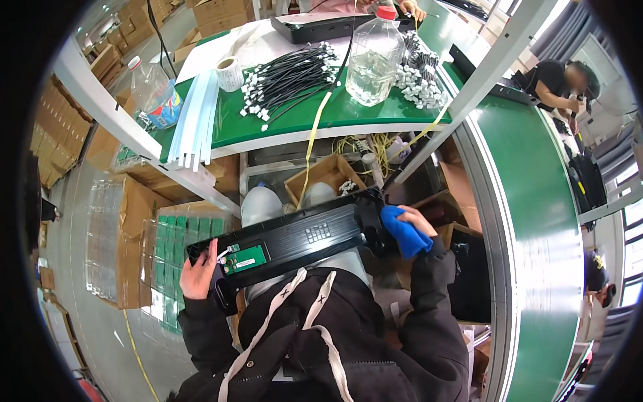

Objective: Cleaning a black plastic component with a blue cloth and placing it on an assembly line.

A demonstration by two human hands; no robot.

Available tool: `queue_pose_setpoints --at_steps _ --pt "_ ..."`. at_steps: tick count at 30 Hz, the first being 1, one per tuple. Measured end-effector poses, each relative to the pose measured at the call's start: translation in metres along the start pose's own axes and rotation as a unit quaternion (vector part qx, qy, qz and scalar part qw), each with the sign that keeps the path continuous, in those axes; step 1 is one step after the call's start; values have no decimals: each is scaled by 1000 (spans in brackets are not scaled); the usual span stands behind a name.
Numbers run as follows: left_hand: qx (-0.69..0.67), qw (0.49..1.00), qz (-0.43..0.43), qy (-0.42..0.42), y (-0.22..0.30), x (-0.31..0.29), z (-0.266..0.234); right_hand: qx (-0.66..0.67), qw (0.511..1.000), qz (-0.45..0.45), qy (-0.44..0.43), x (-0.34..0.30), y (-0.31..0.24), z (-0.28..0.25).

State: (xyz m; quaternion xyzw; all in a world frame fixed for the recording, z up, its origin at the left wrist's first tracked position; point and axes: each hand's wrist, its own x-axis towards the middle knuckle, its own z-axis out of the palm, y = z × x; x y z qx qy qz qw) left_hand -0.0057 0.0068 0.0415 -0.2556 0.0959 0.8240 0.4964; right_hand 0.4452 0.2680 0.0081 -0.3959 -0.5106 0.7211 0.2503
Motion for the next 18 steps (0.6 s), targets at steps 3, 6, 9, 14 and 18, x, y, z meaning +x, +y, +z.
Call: queue_pose_setpoints --at_steps 3,6,9,14,18 --pt "6 998 -12 58 0 17 5 -53 984 -100 140 23 -21 -10" --pt "74 994 -15 81 0 20 4 -101 897 -277 329 47 -67 -3" --pt "111 990 -27 82 13 26 -2 -334 727 -396 451 79 -123 13" --pt "101 989 -44 95 24 39 -3 -514 591 -371 499 122 -177 50" --pt "114 986 -43 111 24 45 2 -563 589 -249 523 156 -188 61"
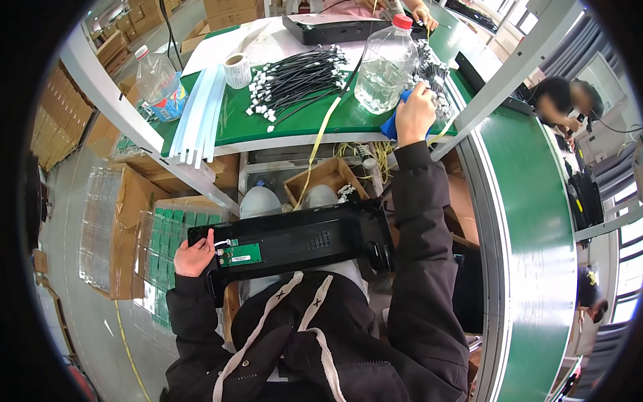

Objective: Cleaning a black plastic component with a blue cloth and placing it on an assembly line.

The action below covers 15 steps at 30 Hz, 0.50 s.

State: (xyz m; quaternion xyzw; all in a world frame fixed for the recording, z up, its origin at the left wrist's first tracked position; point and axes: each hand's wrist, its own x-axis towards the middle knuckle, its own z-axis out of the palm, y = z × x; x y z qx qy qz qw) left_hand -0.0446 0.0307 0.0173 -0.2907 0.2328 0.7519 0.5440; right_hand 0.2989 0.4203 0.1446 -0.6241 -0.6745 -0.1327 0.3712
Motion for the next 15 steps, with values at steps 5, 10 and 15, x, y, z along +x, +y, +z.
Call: queue_pose_setpoints --at_steps 5,10,15 --pt "8 1000 -15 -16 -3 -2 3 33 998 -41 23 8 25 27" --pt "29 999 13 -1 -11 -16 11 -68 973 -205 85 -13 15 -9" --pt "71 997 8 -18 -13 -28 19 48 960 -190 201 -35 -14 -51"
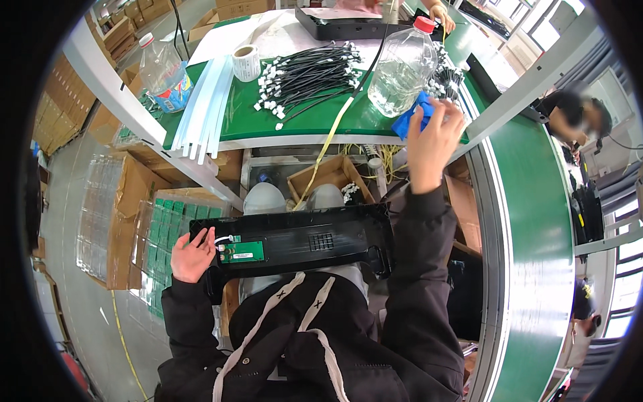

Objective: Cleaning a black plastic component with a blue cloth and placing it on an assembly line.

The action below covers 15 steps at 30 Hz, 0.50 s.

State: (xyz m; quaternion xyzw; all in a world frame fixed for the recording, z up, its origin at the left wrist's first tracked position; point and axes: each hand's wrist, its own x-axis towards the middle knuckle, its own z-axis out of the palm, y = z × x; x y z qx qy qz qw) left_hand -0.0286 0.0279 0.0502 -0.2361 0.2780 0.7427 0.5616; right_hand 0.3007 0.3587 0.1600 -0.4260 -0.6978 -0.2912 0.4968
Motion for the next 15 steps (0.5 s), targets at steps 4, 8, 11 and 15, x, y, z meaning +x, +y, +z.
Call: queue_pose_setpoints --at_steps 4,8,11,15 --pt "58 998 2 12 -9 -11 6 311 923 -147 -173 -13 -81 11" --pt "95 995 3 -14 -17 -30 19 282 921 -181 -197 -31 -122 62" --pt "80 996 23 -13 -17 -45 14 306 896 -221 -233 -34 -126 79" --pt "51 997 51 -9 -8 -55 -7 290 886 -267 -244 -31 -121 70"
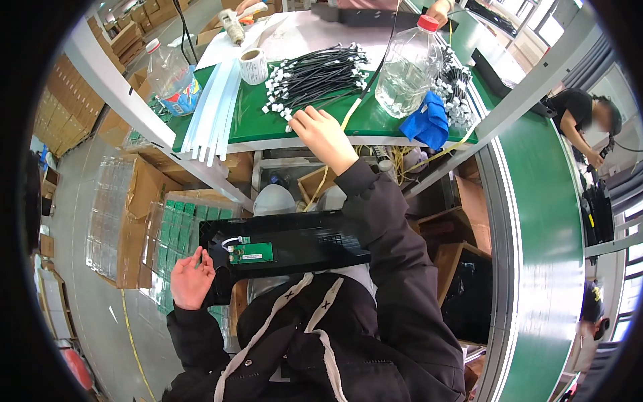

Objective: Cleaning a black plastic component with a blue cloth and placing it on an assembly line.

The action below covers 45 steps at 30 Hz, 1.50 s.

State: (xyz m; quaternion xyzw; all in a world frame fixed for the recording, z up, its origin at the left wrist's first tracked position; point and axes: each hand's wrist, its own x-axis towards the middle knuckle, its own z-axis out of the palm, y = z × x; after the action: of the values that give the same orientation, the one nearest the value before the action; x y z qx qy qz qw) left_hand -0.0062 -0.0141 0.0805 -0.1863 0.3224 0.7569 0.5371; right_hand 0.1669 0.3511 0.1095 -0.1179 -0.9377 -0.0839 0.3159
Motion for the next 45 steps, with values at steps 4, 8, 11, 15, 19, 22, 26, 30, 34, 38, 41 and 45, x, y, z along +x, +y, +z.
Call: queue_pose_setpoints --at_steps 4,8,11,15,19,22,26,30,34,38,41,45 --pt "-7 1000 -8 -14 -10 1 1 -6 991 1 132 2 0 -16" --pt "53 993 -22 -105 -30 -6 14 14 972 -39 231 0 -21 -37" --pt "216 961 -1 -175 -46 -15 42 99 962 -153 202 -11 -66 -52" --pt "295 939 75 -158 -66 -13 82 153 896 -348 230 -33 -162 -51" --pt "445 863 41 -235 -56 -2 72 209 897 -351 168 -61 -206 -33" --pt "434 859 -13 -270 -39 4 41 273 926 -251 72 -69 -197 -36" --pt "500 838 -44 -214 -21 -12 16 268 943 0 198 -52 -175 -25" --pt "590 779 -66 -201 -13 -22 15 346 934 -58 74 -45 -171 -19" --pt "733 645 -5 -217 -2 -23 10 479 873 -79 -39 -50 -188 -6" --pt "792 584 -6 -179 29 -19 13 541 839 -38 -49 -57 -206 4" --pt "833 511 -5 -211 43 -12 -2 521 852 -35 -37 -57 -221 18" --pt "848 494 6 -192 62 -3 -4 585 805 30 -96 -65 -232 49"
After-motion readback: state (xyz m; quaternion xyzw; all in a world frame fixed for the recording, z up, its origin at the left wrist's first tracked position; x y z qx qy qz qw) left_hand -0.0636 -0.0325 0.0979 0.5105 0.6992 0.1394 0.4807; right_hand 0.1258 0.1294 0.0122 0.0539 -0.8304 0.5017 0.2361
